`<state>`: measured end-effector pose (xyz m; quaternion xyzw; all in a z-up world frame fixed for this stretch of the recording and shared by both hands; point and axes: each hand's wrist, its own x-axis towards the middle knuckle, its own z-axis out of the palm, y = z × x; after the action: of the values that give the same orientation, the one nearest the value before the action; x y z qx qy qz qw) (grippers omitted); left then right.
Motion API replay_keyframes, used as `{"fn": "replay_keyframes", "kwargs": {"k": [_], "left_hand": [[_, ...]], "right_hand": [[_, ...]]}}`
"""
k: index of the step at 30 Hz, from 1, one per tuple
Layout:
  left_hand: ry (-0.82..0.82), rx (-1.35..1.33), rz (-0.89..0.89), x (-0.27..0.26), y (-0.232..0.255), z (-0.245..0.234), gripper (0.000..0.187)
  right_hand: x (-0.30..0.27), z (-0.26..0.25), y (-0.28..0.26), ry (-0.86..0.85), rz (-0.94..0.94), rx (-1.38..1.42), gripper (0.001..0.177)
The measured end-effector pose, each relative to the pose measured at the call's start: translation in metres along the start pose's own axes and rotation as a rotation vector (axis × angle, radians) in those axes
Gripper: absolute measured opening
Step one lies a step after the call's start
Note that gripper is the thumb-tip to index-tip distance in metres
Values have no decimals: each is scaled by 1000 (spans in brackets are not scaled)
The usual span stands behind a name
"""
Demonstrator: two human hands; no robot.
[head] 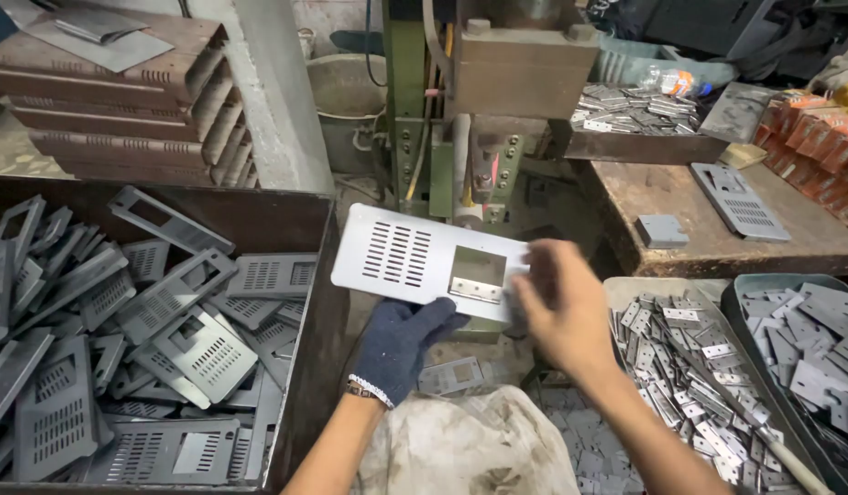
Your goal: The person operates a foot-actuated press machine to punch and shape perforated metal panels. They pick panels from a bin, position each one under the press die by hand, press the pedal to stamp the panel with visible sparks, then place the finished panel into a large collection bin and repeat with the next panel.
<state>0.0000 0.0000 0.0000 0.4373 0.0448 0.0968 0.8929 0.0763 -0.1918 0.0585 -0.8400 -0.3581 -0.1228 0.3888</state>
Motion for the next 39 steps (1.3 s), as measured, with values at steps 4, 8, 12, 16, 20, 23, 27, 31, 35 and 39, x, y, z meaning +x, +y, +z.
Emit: {"fn": "replay_keyframes", "kwargs": {"k": [4,8,12,16,20,23,27,31,35,39], "left_hand": [[69,-55,6,2,8,5,31],[53,-54,26,2,13,10,32],[69,-26,-10,-2,25,9,28],[42,-87,-46,-4,34,6,25],[50,-47,-47,-7,40,6,24],[69,-9,-35,-10,46,12,25],[98,25,-2,-13,53,18,27],[106,24,-24,-13,55,21,27],[90,25,18,-12,54,23,26],[98,6,34,-7,49,23,26]], "right_hand": [[-11,7,6,324,257,130,44],[-22,10,19,-9,849,953,23],[-24,9,31,-49,809,1229,13],[-27,6,37,-72,807,1272,14],[-25,4,29,-103,808,1328,14],[-23,0,21,-84,831,1320,14],[-20,-3,16,-76,840,1328,14],[-19,-3,17,-75,814,1324,14],[-17,-3,17,-43,819,1309,13],[-14,-4,18,-48,792,1345,12]]}}
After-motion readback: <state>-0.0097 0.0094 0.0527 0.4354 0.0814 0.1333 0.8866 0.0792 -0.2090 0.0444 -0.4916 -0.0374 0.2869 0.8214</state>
